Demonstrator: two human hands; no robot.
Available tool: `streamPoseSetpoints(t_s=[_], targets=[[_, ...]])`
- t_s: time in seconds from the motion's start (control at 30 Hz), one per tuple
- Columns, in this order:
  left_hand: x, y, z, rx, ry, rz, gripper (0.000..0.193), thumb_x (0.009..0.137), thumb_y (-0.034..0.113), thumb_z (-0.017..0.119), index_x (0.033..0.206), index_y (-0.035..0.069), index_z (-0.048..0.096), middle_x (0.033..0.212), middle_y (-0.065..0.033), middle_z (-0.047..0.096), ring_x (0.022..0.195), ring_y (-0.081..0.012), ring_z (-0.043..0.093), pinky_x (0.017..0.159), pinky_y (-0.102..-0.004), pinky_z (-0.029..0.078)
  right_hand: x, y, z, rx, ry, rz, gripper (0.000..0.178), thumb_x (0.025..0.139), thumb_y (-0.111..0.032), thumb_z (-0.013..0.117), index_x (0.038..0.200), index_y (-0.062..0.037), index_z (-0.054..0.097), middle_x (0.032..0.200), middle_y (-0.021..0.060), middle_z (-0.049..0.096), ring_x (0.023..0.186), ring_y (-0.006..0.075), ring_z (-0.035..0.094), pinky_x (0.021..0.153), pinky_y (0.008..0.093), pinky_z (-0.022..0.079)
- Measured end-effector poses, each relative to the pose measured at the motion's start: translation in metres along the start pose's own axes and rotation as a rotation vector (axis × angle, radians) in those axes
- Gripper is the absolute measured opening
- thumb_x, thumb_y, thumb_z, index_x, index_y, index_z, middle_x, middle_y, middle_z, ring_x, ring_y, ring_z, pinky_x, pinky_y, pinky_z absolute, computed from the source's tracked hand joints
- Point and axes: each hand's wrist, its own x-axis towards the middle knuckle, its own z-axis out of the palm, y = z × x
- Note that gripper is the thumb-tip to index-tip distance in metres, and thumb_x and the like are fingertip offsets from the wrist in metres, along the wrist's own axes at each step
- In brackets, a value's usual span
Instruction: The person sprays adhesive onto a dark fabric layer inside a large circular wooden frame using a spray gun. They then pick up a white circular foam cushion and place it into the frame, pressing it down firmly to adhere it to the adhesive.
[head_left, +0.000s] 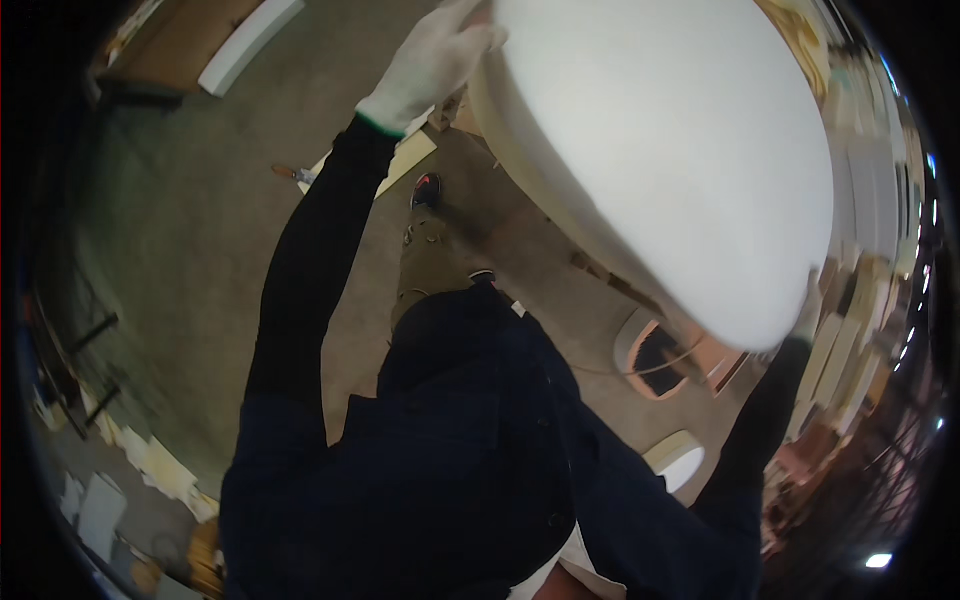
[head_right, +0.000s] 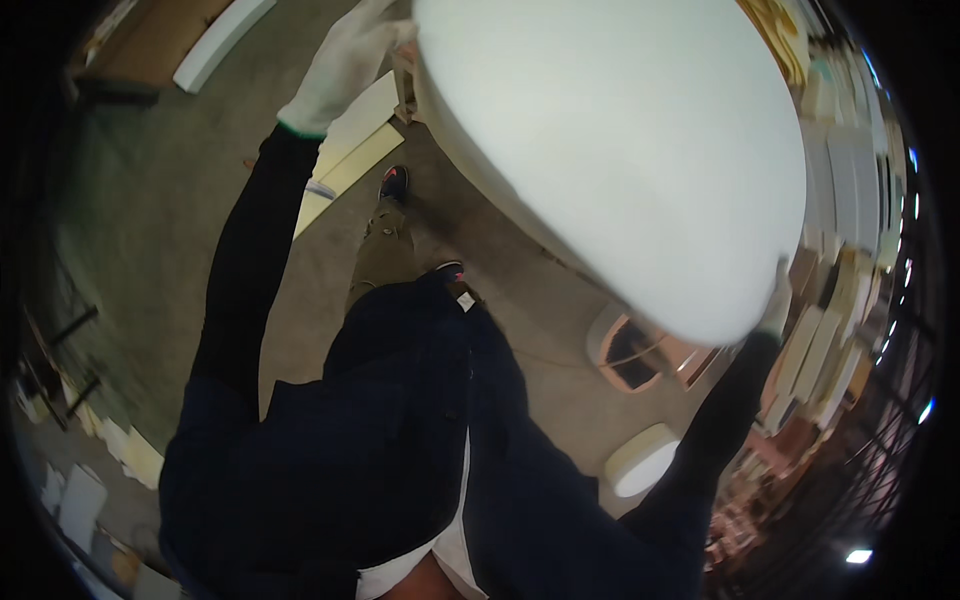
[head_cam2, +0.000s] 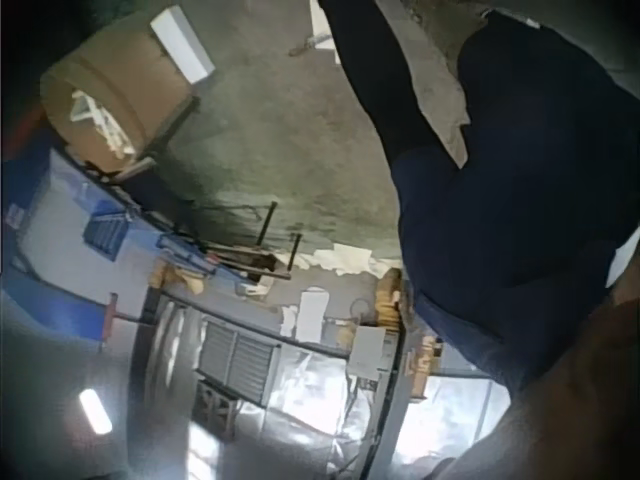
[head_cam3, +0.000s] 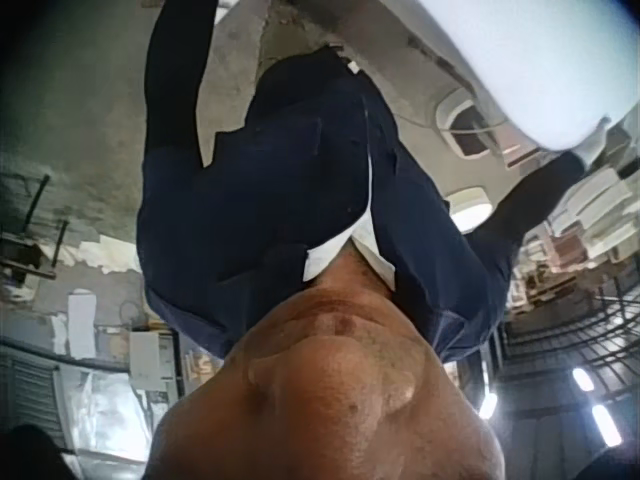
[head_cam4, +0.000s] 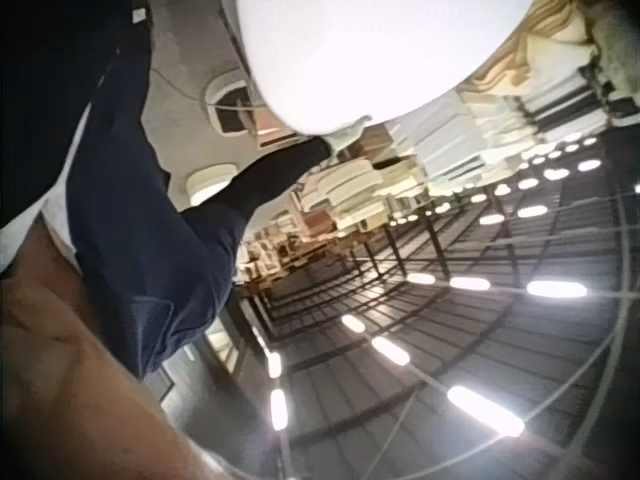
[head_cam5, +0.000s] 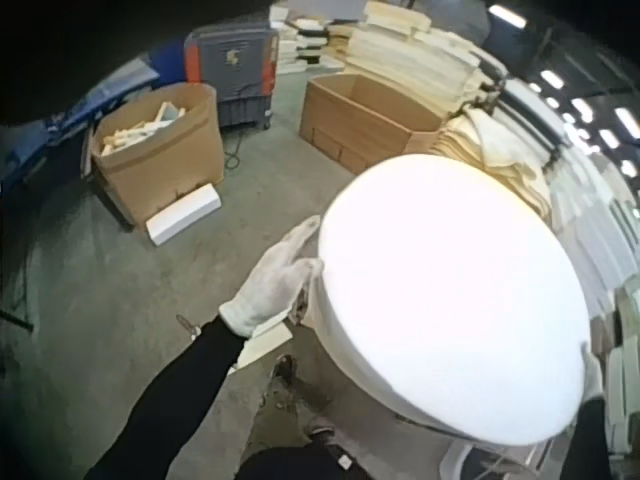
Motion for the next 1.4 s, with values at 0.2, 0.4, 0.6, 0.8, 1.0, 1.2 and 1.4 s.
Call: streamPoseSetpoints(t_s=[0.2,0.4,0.6,0.8,1.0,1.2,1.4], targets=[[-0.062,0.004,0.032,0.327,-0.121,0.029,0.107,0.072,0.041,0.084,0.159,0.021,0.026,0.161,-0.0304,0.017,0.148,-0.0447,0.026,0.118,-0.0482,0.033,-0.005,-0.006,0.010,0.140,-0.065,0.020,0.067,0.102,-0.048,0.054,0.143,0.0031,0.046,0.134,0.0195,0.060,0.118,0.0283,0.062,0.100,0.0405,0.052],[-0.079,0.006,0.061,0.648,-0.053,0.287,0.119,0.062,0.048,0.091,0.159,0.020,0.028,0.160,-0.0360,0.006,0.148,-0.0540,0.017,0.117,-0.0542,0.033,0.011,-0.004,-0.005,0.072,-0.002,-0.030,0.065,0.100,-0.047,0.058,0.140,0.0040,0.048,0.127,0.0198,0.064,0.109,0.0258,0.067,0.094,0.0352,0.056],[-0.076,0.003,0.079,0.672,-0.018,0.297,0.105,0.058,0.050,0.093,0.150,0.025,0.047,0.159,-0.0359,0.014,0.148,-0.0563,0.013,0.116,-0.0585,0.032,0.008,-0.003,0.002,0.073,0.048,-0.043,0.064,0.100,-0.044,0.059,0.140,0.0043,0.048,0.127,0.0200,0.064,0.109,0.0264,0.068,0.094,0.0360,0.056],[-0.079,-0.007,0.084,0.612,0.022,0.301,0.091,0.063,0.058,0.087,0.144,0.032,0.054,0.159,-0.0329,0.022,0.146,-0.0568,0.016,0.121,-0.0590,0.022,0.008,0.003,0.014,0.106,0.058,-0.086,0.065,0.100,-0.046,0.058,0.140,0.0046,0.050,0.129,0.0190,0.064,0.110,0.0260,0.067,0.096,0.0346,0.054],[-0.078,0.011,0.088,0.859,0.018,0.338,0.095,0.064,0.061,0.084,0.147,0.030,0.051,0.158,-0.0333,0.024,0.146,-0.0573,0.016,0.120,-0.0647,0.012,-0.002,0.009,0.026,0.177,0.099,-0.057,0.062,0.105,-0.041,0.049,0.148,0.0022,0.040,0.146,0.0171,0.052,0.131,0.0246,0.054,0.115,0.0386,0.039],[-0.089,0.046,0.119,0.896,-0.179,0.528,0.093,0.067,0.064,0.080,0.148,0.031,0.049,0.157,-0.0216,0.034,0.147,-0.0527,0.021,0.119,-0.0691,0.005,0.023,0.027,0.012,0.234,0.047,-0.087,0.062,0.103,-0.044,0.051,0.148,-0.0029,0.043,0.143,0.0148,0.056,0.127,0.0251,0.057,0.112,0.0380,0.042],[-0.086,0.046,0.136,0.868,-0.200,0.519,0.084,0.066,0.053,0.086,0.142,0.033,0.057,0.152,-0.0113,0.046,0.145,-0.0411,0.034,0.118,-0.0697,0.007,0.083,0.065,-0.042,0.297,-0.094,-0.157,0.062,0.101,-0.048,0.052,0.148,-0.0080,0.046,0.139,0.0126,0.060,0.123,0.0257,0.059,0.108,0.0373,0.045]])
